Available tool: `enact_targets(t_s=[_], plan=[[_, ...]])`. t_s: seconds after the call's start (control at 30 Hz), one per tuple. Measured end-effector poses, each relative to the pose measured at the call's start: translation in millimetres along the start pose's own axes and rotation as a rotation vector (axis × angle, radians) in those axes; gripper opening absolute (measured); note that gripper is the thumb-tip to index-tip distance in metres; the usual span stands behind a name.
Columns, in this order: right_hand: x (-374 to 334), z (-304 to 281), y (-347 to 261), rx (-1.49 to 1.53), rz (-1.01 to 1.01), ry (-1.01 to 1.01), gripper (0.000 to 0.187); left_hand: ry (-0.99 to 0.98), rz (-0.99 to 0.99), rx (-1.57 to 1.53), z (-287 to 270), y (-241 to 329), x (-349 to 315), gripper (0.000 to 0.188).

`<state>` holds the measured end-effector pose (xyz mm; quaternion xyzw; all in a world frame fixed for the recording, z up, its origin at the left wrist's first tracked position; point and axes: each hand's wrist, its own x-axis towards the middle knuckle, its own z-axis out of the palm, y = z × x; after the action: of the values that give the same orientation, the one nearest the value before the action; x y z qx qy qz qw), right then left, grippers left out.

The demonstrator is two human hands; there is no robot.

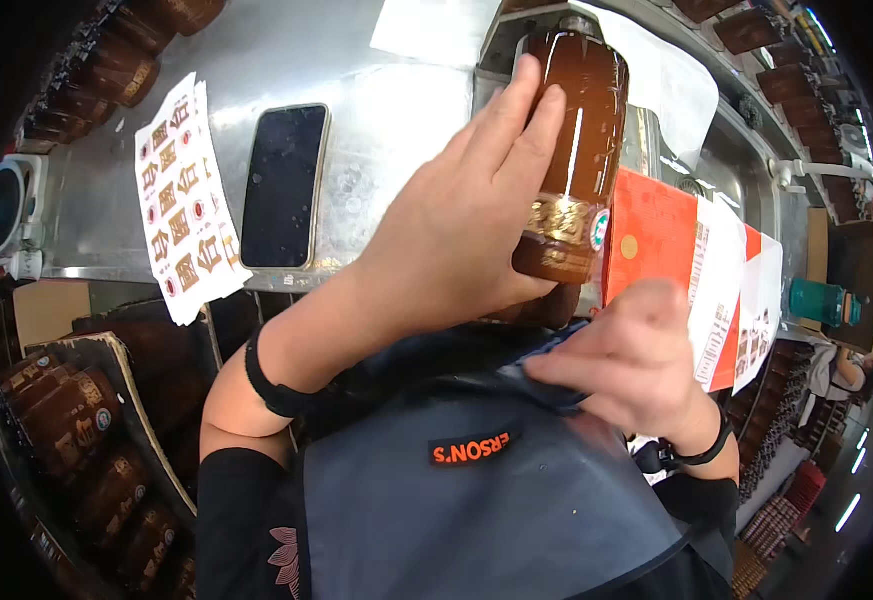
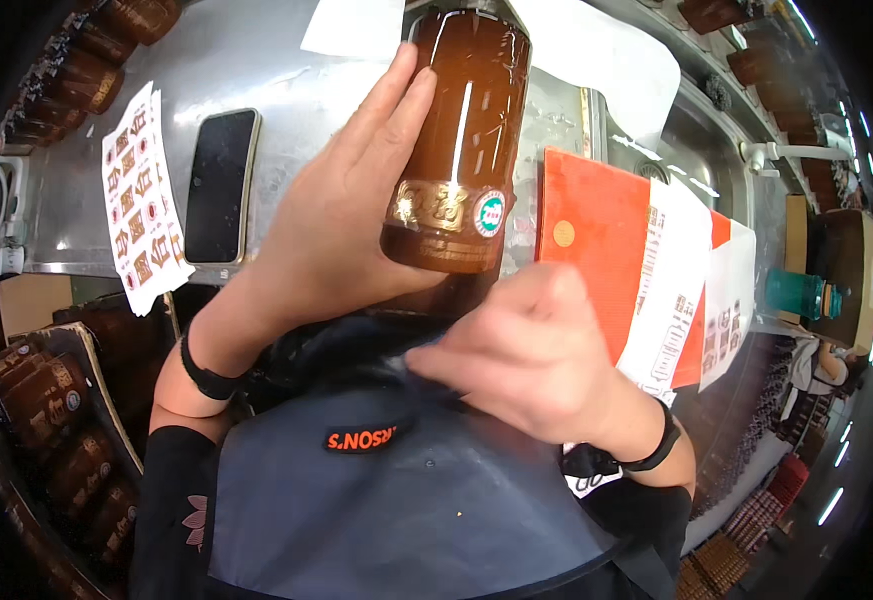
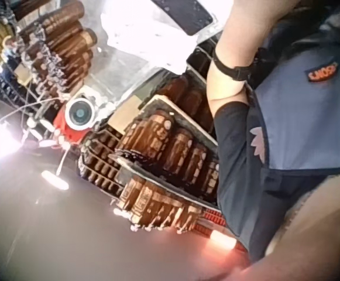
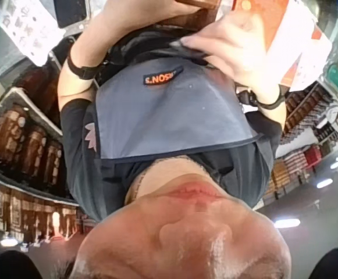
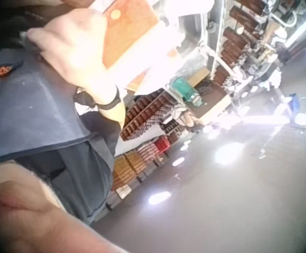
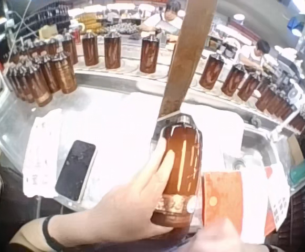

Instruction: Applying and smoothing decorative and informational labels onto glass liquor bottles at a production workstation.

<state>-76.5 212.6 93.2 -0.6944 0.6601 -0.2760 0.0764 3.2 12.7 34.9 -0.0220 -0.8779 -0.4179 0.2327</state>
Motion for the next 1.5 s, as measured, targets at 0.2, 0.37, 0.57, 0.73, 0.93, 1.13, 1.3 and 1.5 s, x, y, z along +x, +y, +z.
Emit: enact_targets(t_s=[0.2, 0.37, 0.57, 0.73, 0.93, 1.13, 1.3, 1.5], plan=[[-26.6, -24.6, 9.3, 0.069, 0.566, 0.294, 0.028, -0.013, -0.034, -0.084, -0.6, -8.6, -9.9, 0.121], [-44.7, -12.5, 11.3, 0.256, 0.720, 0.471, 0.024, 0.006, -0.178, -0.464, 14.0, -14.9, -10.7, 0.092], [-57.5, -8.1, 17.1, 0.363, 0.787, 0.590, 0.021, 0.012, -0.131, -0.375, -0.1, -24.2, -19.8, 0.088], [-63.7, -4.1, 26.6, 0.429, 0.793, 0.653, 0.021, 0.117, -0.118, -0.327, -8.0, -9.3, -23.8, 0.069], [-54.5, -2.1, 29.2, 0.484, 0.764, 0.666, 0.019, 0.036, -0.146, -0.428, -13.9, -3.1, -19.1, 0.037], [-57.0, -0.9, 28.7, 0.477, 0.718, 0.632, 0.016, -0.030, -0.230, -0.581, -18.3, -3.9, -15.6, 0.022], [-59.0, 2.4, 28.8, 0.517, 0.759, 0.651, 0.013, -0.107, -0.340, -0.759, -25.5, -2.1, -10.7, 0.017], [-58.0, 4.0, 28.0, 0.519, 0.766, 0.654, 0.012, -0.121, -0.379, -0.782, -27.7, -4.7, -8.0, 0.017]])
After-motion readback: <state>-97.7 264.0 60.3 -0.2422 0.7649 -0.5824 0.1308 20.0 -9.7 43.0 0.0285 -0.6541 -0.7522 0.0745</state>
